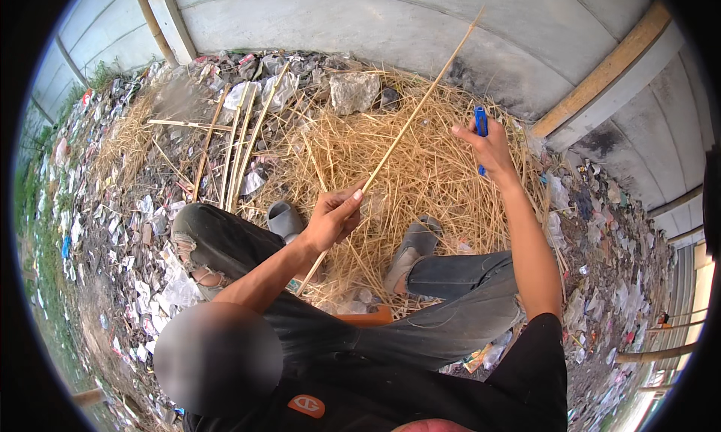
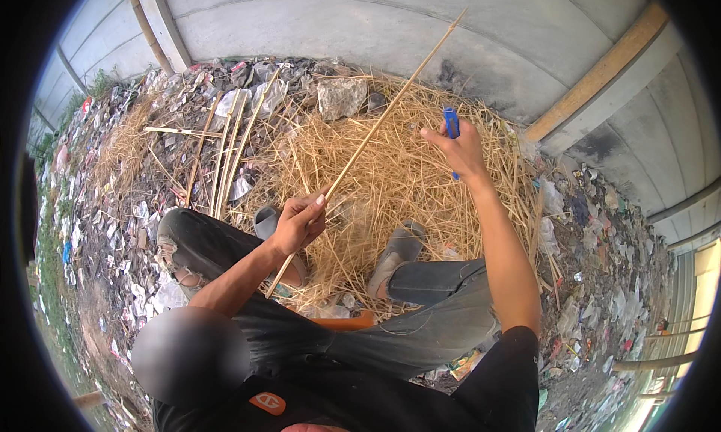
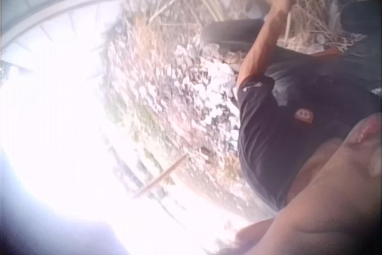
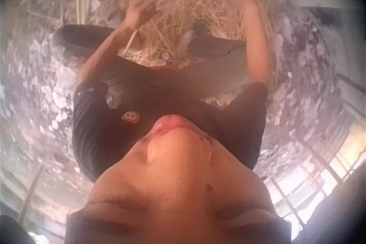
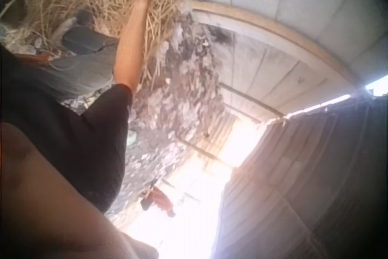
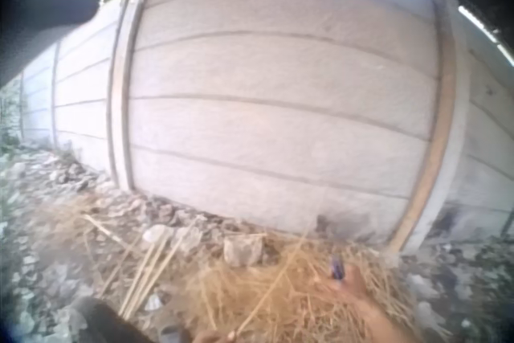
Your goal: The person sits on the ground and uses a blue utility knife to peel the outer layer off a long, thin wooden stick. They hold the stick with their left hand and scrape along its length with the knife in their right hand, creating a pile of straw-like shavings.
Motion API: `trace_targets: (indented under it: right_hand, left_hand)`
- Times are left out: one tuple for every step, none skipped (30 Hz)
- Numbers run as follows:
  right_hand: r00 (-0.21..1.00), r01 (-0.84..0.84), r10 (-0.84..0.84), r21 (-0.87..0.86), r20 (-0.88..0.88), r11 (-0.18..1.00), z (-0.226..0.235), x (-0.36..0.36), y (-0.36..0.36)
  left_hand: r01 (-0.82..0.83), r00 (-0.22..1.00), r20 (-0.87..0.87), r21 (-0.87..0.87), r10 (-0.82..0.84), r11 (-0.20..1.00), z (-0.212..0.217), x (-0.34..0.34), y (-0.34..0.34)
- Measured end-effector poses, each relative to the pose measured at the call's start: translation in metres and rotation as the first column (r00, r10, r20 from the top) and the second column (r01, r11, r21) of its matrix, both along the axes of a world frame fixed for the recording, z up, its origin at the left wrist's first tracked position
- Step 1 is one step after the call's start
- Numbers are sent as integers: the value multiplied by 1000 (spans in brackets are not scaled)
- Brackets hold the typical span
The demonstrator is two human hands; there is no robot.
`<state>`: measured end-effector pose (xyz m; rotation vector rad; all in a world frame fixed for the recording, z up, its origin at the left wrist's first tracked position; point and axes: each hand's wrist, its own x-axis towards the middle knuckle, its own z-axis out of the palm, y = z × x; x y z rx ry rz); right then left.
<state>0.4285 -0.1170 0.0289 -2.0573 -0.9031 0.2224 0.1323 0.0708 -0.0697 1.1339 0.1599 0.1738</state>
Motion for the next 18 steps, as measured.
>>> trace_targets:
  right_hand:
    - [973, 144, -127, -77, 190, 987, -8, 14, -6]
    - [898, 289, -223, -125, 379, 949, -19, 26, -12]
    - [898, 339, -235, -246, 372, 908, -30, 36, -19]
    - [896, 383, -247, -362, 368, 850, -42, 48, -27]
    - [892, 423, -262, -472, 369, 774, -55, 61, -36]
    - [880, 461, -324, -455, 349, 762, -77, 71, -52]
    - [865, 496, -382, -438, 325, 750, -108, 74, -68]
    - [724, 667, -688, -305, 53, 679, -146, 72, -76]
    - [471, 819, -841, -223, -265, 529, -185, 71, -83]
    - [370, 852, -833, -207, -413, 481, -223, 74, -102]
    - [267, 873, -786, -205, -557, 442, -248, 74, -109]
    - [321, 841, -699, -147, -639, 521, -251, 68, -94]
    - [372, 802, -600, -79, -708, 592, -246, 58, -78]
    - [414, 761, -492, -5, -766, 649, -238, 50, -66]
    - [439, 758, -459, 45, -773, 651, -225, 58, -68]
    - [470, 764, -383, 151, -795, 627, -207, 66, -64]
    - [503, 761, -297, 253, -812, 597, -186, 70, -55]
    - [593, 694, -251, 328, -765, 641, -158, 70, -43]
  left_hand:
    - [4, 1000, -17, 22, -3, 1000, 6, -1, -2]
    - [-2, 999, -34, 48, 3, 999, 12, -3, -4]
    - [-8, 999, -49, 73, 11, 997, 19, -5, -5]
    - [-14, 998, -63, 98, 20, 995, 24, -7, -7]
    - [-16, 998, -60, 116, 23, 993, 27, -6, -8]
    - [-12, 999, -50, 86, 17, 996, 28, -6, -9]
    - [-10, 999, -41, 58, 12, 998, 28, -6, -10]
    - [-2, 1000, -29, 35, 3, 999, 29, -6, -9]
    - [20, 1000, 11, 59, -20, 998, 17, -4, -6]
    - [41, 999, 17, 40, -42, 998, 17, 3, -9]
    - [51, 999, 11, 24, -51, 998, 17, 4, -10]
    - [35, 999, -11, 18, -35, 999, 16, -2, -6]
    - [9, 1000, -10, 32, -9, 999, 16, -9, -3]
    - [-7, 1000, -16, 33, 7, 999, 17, -13, 1]
    - [6, 1000, -10, 18, -6, 1000, 16, -10, 0]
    - [16, 1000, -8, 1, -16, 1000, 13, -7, -2]
    - [27, 1000, 14, 15, -28, 1000, 14, -6, -1]
    - [25, 1000, 12, 38, -26, 999, 13, -8, -2]
